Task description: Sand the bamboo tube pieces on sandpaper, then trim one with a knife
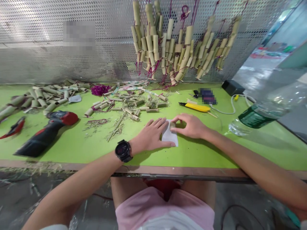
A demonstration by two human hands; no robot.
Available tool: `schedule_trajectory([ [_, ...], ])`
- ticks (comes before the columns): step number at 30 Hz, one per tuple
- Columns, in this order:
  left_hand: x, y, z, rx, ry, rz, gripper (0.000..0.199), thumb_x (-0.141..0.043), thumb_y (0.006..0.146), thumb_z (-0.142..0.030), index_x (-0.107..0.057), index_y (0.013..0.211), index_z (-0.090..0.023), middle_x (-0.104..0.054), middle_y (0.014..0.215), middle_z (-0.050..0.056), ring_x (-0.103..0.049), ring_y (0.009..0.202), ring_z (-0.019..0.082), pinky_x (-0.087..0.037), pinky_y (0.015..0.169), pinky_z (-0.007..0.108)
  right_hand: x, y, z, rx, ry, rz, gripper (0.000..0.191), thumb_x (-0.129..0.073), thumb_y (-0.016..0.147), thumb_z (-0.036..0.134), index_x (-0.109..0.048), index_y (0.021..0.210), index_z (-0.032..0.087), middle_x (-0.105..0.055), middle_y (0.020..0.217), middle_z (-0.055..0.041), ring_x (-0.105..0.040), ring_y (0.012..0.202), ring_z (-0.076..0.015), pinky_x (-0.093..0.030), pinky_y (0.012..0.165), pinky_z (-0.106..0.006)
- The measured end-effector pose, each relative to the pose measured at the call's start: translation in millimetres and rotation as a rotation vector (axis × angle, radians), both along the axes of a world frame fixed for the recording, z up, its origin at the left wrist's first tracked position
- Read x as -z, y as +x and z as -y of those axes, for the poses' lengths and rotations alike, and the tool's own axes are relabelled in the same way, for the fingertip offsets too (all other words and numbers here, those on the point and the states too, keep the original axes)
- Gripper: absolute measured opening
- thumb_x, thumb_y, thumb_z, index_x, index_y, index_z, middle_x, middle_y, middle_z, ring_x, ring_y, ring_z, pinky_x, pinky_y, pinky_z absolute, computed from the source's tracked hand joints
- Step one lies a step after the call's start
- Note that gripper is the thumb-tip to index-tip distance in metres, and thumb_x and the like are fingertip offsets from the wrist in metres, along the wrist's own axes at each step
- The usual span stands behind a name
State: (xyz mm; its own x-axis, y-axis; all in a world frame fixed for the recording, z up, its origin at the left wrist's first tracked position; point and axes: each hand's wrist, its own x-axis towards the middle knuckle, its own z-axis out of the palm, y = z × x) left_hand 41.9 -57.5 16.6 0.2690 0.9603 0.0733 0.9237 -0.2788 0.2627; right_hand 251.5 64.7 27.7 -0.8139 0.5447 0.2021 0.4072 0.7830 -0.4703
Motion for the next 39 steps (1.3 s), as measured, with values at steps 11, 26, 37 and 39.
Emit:
schedule_trajectory([
  [11, 4.6, -1.3, -0.5, 0.024, 0.080, -0.011, 0.108, -0.038, 0.091, -0.095, -0.044, 0.163, -0.015, -0.047, 0.166, 0.024, -0.045, 0.155, 0.041, -0.032, 0.127, 0.056, 1.0, 1.6, 0.6, 0.030, 0.078, -0.021, 0.028, -0.080, 0.088, 0.050, -0.080, 0.101, 0.026, -0.080, 0.100, -0.0066, -0.071, 0.088, -0.0267, -0.052, 0.079, -0.040],
  [26, -1.0, 0.1, -1.5, 0.050, 0.077, -0.020, 0.106, -0.043, 0.091, -0.094, -0.048, 0.159, -0.013, -0.053, 0.162, 0.024, -0.049, 0.151, 0.041, -0.036, 0.126, 0.056, -2.4, 1.2, -6.9, 0.069, 0.058, 0.002, 0.030, -0.084, 0.085, 0.051, -0.081, 0.099, 0.025, -0.079, 0.101, -0.0073, -0.071, 0.086, -0.0266, -0.052, 0.079, -0.040],
  [37, -1.9, -1.5, -2.9, 0.048, 0.057, 0.010, 0.107, -0.045, 0.089, -0.095, -0.049, 0.159, -0.015, -0.051, 0.163, 0.024, -0.049, 0.151, 0.041, -0.037, 0.126, 0.058, -2.6, -0.3, -0.2, 0.054, 0.080, -0.008, 0.027, -0.083, 0.085, 0.050, -0.080, 0.097, 0.026, -0.079, 0.099, -0.0062, -0.072, 0.088, -0.0275, -0.055, 0.083, -0.044],
  [39, -2.5, -1.4, -2.9, 0.055, 0.054, 0.014, 0.105, -0.045, 0.089, -0.095, -0.050, 0.159, -0.017, -0.052, 0.163, 0.023, -0.049, 0.151, 0.041, -0.037, 0.126, 0.058, -0.5, 0.4, -1.0, -0.067, 0.049, -0.029, 0.030, -0.084, 0.084, 0.052, -0.080, 0.103, 0.028, -0.079, 0.100, -0.0056, -0.072, 0.090, -0.0263, -0.055, 0.086, -0.044],
])
